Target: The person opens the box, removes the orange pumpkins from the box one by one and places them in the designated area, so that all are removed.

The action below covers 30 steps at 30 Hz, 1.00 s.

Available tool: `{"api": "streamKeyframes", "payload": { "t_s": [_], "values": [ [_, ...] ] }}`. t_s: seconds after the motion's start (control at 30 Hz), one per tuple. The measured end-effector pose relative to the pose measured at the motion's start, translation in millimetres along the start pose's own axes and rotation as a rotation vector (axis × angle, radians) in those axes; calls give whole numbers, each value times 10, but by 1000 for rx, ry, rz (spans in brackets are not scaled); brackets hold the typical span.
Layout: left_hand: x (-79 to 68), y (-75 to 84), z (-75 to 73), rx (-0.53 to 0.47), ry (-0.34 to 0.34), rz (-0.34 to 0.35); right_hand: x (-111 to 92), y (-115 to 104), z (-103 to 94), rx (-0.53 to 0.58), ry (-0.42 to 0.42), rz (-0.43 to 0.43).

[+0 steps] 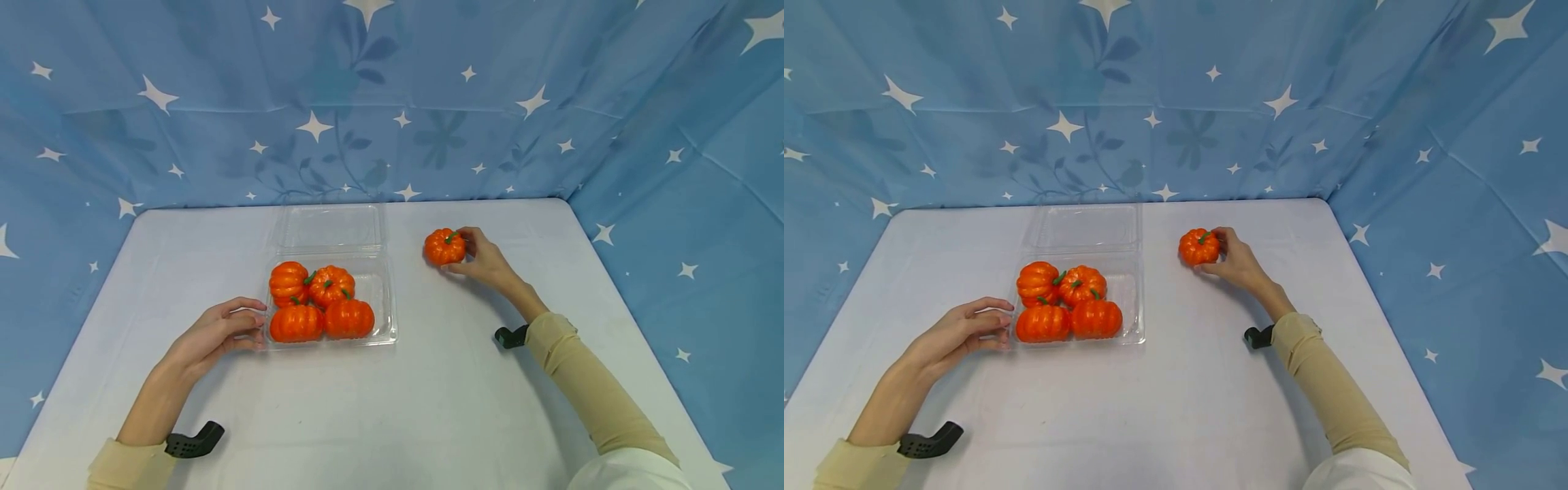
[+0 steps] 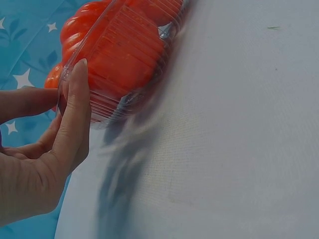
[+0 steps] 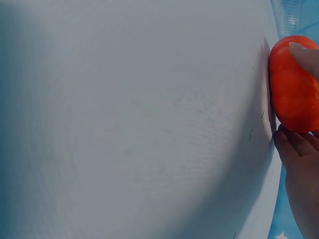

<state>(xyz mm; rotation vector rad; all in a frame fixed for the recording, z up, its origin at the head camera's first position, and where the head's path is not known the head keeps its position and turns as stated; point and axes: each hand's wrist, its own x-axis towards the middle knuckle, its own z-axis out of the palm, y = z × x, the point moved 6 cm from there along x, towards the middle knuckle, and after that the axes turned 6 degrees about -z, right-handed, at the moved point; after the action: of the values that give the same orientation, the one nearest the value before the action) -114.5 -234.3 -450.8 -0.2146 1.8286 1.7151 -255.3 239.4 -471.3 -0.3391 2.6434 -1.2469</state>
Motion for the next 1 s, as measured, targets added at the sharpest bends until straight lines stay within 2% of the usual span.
{"api": "streamKeyframes", "payload": {
  "t_s": [0.33, 0.63, 1.0],
  "values": [
    [-7, -8, -2, -12, 5, -1, -20, -15, -2, 27, -9, -17],
    [-26, -11, 0, -15, 8, 4, -90, 1, -11, 9, -28, 8],
    [9, -23, -2, -31, 9, -1, -307, -7, -78, 33, 8, -21]
  ]
}}
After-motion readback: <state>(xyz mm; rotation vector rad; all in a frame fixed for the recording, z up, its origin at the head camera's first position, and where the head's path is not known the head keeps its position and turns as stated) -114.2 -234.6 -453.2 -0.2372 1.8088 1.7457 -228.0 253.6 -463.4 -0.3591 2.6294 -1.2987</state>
